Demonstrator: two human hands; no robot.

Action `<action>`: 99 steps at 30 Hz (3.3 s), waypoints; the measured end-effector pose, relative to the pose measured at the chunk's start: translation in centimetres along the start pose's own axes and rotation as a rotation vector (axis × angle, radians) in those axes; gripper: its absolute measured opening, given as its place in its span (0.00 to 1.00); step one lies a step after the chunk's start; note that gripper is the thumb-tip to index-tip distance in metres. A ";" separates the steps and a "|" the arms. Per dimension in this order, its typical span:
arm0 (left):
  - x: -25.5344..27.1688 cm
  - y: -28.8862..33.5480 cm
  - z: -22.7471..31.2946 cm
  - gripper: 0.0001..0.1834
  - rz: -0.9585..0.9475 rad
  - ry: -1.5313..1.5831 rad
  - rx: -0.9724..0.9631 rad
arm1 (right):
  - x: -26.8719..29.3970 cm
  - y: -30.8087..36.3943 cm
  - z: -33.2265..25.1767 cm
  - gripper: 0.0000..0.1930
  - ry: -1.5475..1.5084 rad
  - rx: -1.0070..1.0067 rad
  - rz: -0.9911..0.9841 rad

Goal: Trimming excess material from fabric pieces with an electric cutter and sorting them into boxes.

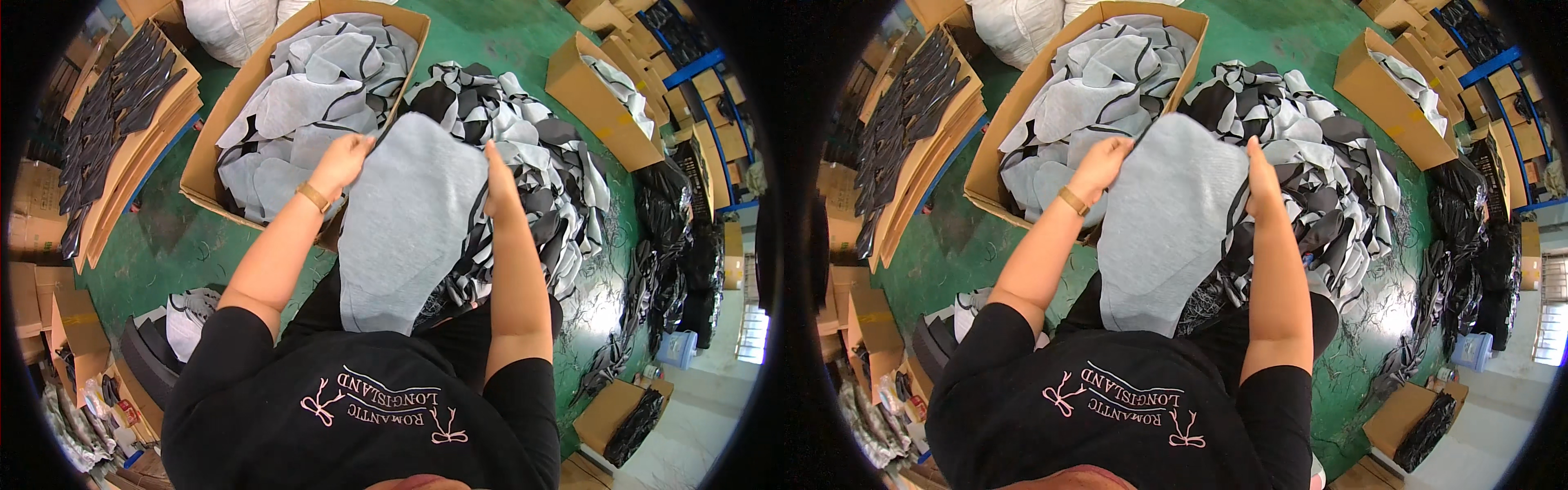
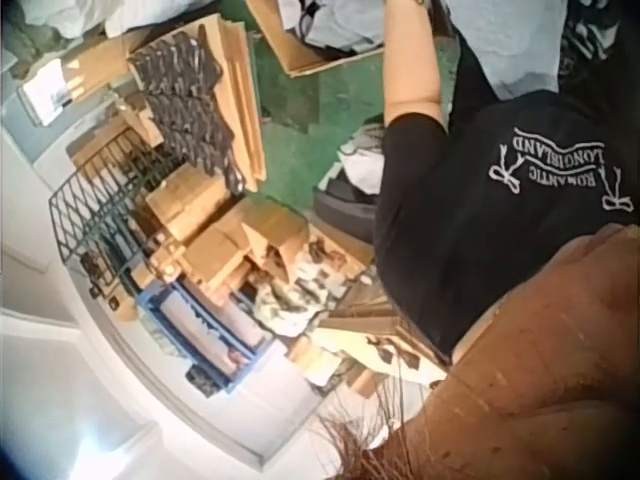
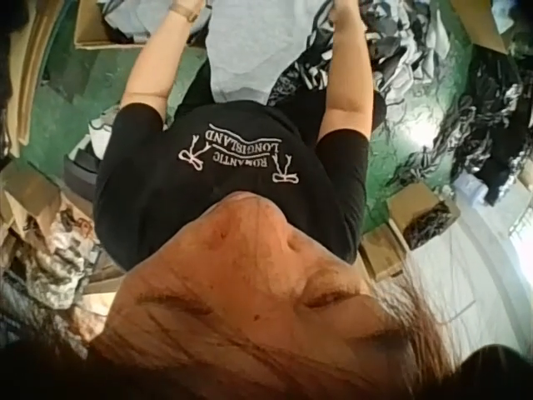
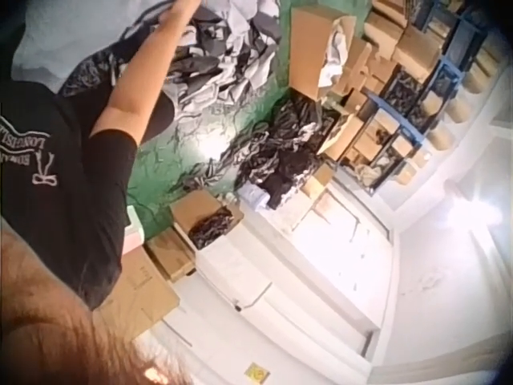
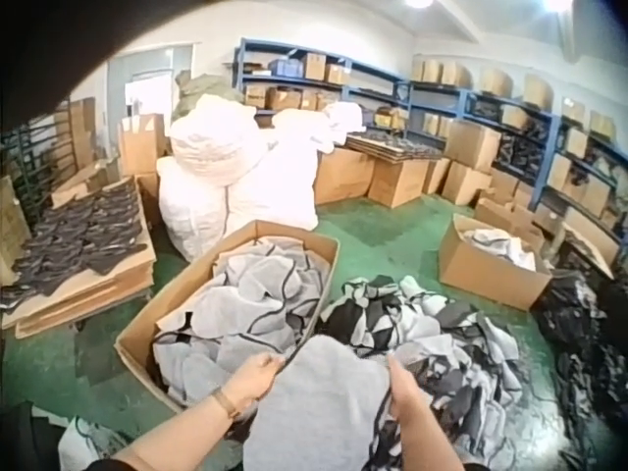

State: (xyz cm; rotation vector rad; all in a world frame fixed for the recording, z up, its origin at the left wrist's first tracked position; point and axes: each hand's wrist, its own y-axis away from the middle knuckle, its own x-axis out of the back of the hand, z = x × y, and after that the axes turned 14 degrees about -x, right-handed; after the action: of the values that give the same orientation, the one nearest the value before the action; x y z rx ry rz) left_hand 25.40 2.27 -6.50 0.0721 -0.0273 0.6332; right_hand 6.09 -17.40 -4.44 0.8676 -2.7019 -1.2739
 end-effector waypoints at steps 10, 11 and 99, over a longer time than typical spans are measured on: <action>-0.6 10.4 -0.7 0.14 0.087 -0.264 -0.307 | 4.0 3.3 5.8 0.29 0.843 0.301 0.269; 0.6 8.8 1.5 0.14 -0.103 -0.460 -0.107 | 3.0 4.6 4.7 0.26 0.860 0.591 0.331; 12.2 2.2 -1.7 0.10 -0.260 -0.798 -0.715 | -3.5 12.1 8.7 0.30 1.489 1.099 0.356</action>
State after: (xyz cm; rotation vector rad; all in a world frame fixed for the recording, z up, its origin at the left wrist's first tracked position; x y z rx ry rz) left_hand 33.97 11.36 -7.50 -0.3631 -0.9942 0.2730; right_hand 1.11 -3.38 -0.83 0.7273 -1.7847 0.8476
